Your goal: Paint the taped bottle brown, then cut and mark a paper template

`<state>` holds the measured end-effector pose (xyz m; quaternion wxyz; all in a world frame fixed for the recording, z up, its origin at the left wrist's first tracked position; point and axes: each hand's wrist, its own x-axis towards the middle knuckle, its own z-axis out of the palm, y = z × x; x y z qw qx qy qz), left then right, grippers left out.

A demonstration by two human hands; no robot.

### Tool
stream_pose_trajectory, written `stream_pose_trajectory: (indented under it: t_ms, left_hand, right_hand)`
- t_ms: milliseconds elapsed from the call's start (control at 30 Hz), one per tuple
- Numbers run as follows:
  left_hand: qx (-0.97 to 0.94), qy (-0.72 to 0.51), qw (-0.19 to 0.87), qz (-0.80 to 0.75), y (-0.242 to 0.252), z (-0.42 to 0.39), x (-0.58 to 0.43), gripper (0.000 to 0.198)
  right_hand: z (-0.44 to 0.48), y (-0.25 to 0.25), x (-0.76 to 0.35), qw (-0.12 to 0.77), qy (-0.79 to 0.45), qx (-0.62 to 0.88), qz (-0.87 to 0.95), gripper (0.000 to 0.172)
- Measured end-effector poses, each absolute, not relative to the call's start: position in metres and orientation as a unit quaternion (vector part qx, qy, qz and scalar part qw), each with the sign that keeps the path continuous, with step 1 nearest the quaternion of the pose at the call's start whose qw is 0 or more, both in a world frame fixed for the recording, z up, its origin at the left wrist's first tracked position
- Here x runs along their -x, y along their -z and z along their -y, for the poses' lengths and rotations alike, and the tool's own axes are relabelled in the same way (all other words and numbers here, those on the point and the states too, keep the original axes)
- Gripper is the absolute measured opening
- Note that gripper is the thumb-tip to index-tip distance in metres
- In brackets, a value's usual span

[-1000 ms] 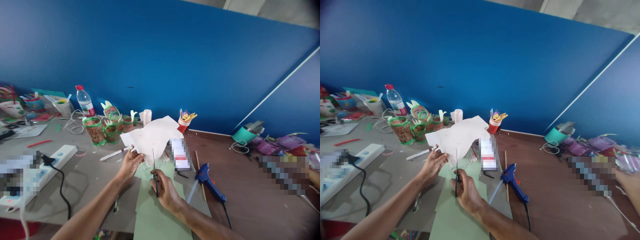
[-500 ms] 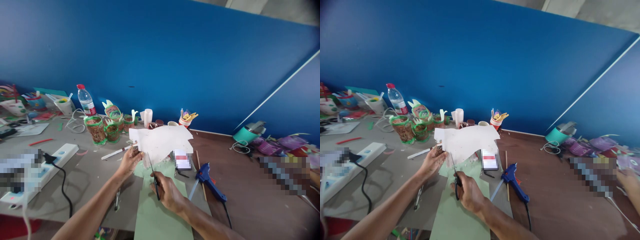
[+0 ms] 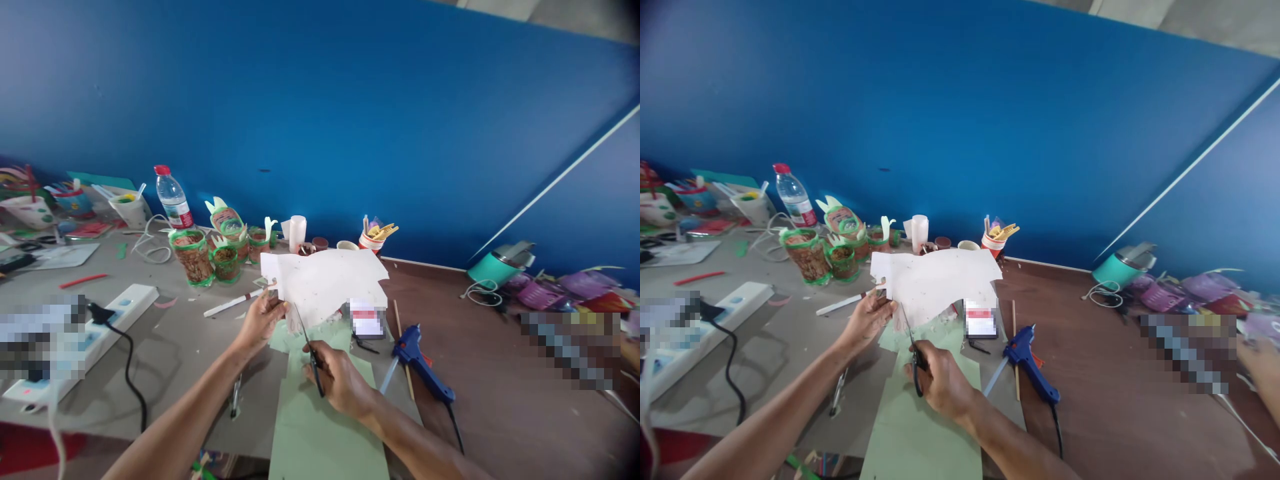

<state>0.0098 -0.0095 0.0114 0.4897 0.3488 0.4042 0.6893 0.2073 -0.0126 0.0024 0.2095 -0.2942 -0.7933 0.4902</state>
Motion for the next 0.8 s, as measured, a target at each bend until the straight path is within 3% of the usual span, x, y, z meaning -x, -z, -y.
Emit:
stream_pose_trajectory:
  t_ms: [233,800]
  left_hand:
    - [-0.329,-0.693,0.5,-0.403,-0.0118,0.0095,-0.0141,0.045]
    - [-0.314,-0.699,0.504,-0.4,-0.0081,0.0086,-0.0184,0.043]
  right_hand:
    - [0.0121,0.008,-0.205,0.225,-0.605,0.276,0.712,0.02]
    - [0.0126,0.003,-0.2024,0.228,-0.601,0.287,0.71,0.027]
